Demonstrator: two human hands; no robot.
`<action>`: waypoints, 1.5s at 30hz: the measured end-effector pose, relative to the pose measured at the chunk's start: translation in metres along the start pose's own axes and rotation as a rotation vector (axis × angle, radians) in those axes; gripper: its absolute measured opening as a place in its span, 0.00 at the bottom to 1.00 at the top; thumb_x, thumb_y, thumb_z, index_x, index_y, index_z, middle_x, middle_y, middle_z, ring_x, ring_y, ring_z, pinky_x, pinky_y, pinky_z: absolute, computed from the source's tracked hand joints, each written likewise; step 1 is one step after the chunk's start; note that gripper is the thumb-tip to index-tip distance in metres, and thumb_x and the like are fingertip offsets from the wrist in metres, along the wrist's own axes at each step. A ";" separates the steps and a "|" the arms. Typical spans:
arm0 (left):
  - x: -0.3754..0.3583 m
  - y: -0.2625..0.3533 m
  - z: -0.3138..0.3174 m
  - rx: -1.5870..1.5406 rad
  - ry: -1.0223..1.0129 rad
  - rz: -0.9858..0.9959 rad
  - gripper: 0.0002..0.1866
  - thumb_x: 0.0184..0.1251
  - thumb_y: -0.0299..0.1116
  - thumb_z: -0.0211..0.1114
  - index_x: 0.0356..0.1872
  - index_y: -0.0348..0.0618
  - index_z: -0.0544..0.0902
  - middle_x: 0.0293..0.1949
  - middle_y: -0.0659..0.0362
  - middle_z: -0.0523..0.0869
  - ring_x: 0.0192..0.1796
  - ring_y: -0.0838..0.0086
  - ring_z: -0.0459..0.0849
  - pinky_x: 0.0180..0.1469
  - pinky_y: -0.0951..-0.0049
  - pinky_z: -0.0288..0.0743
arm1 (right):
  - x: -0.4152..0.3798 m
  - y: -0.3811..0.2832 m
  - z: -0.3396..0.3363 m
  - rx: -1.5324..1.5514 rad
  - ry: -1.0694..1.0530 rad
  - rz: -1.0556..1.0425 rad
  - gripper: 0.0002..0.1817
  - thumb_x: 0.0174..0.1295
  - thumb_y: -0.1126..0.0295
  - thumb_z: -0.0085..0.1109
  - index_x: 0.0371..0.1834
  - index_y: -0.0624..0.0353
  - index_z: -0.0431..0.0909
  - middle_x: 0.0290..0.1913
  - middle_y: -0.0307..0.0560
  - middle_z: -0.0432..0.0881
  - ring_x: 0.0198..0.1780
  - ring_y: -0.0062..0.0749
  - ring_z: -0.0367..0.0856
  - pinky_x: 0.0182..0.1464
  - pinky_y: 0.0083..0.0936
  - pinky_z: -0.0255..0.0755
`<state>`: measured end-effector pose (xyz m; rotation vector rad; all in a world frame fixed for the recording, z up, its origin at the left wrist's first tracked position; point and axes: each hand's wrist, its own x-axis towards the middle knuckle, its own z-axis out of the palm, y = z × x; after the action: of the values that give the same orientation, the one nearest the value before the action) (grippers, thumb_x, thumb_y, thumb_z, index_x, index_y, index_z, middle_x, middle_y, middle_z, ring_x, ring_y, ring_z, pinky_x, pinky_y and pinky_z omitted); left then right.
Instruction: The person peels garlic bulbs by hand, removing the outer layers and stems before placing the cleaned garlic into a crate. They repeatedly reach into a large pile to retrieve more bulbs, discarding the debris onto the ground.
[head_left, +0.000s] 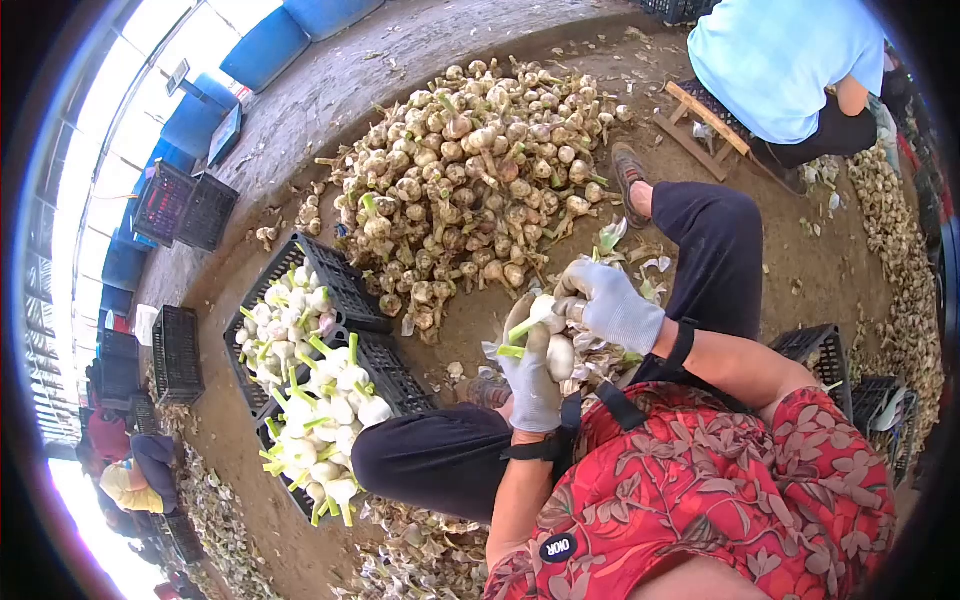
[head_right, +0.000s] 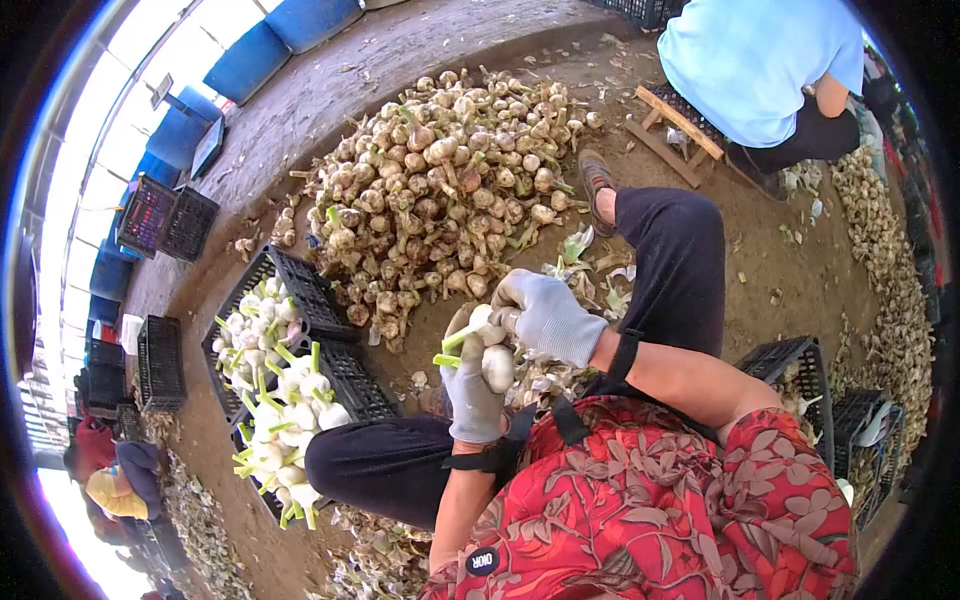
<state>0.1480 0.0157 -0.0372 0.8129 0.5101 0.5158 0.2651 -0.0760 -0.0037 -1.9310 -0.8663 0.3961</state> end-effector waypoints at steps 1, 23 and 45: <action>0.001 -0.003 -0.005 -0.003 -0.020 -0.001 0.24 0.67 0.31 0.63 0.62 0.38 0.70 0.46 0.56 0.82 0.38 0.78 0.82 0.35 0.79 0.79 | -0.001 -0.001 0.001 -0.074 0.005 -0.087 0.08 0.53 0.70 0.65 0.32 0.62 0.79 0.34 0.51 0.79 0.36 0.45 0.81 0.39 0.33 0.74; 0.002 -0.003 -0.024 -0.142 -0.155 0.019 0.15 0.56 0.27 0.71 0.45 0.40 0.81 0.62 0.51 0.75 0.59 0.60 0.79 0.59 0.62 0.76 | 0.027 0.053 -0.016 -0.724 -0.337 0.140 0.14 0.54 0.66 0.61 0.42 0.62 0.78 0.43 0.54 0.81 0.45 0.52 0.82 0.46 0.39 0.76; 0.016 0.040 -0.039 0.134 0.073 0.317 0.14 0.55 0.20 0.69 0.43 0.41 0.80 0.56 0.55 0.77 0.51 0.64 0.83 0.41 0.70 0.85 | 0.138 0.019 -0.003 -0.092 -0.390 0.012 0.09 0.59 0.69 0.61 0.40 0.62 0.80 0.34 0.55 0.84 0.38 0.40 0.83 0.42 0.34 0.76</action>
<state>0.1277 0.0699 -0.0327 1.0132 0.4891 0.8117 0.3706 0.0144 -0.0073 -1.9753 -1.1388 0.7695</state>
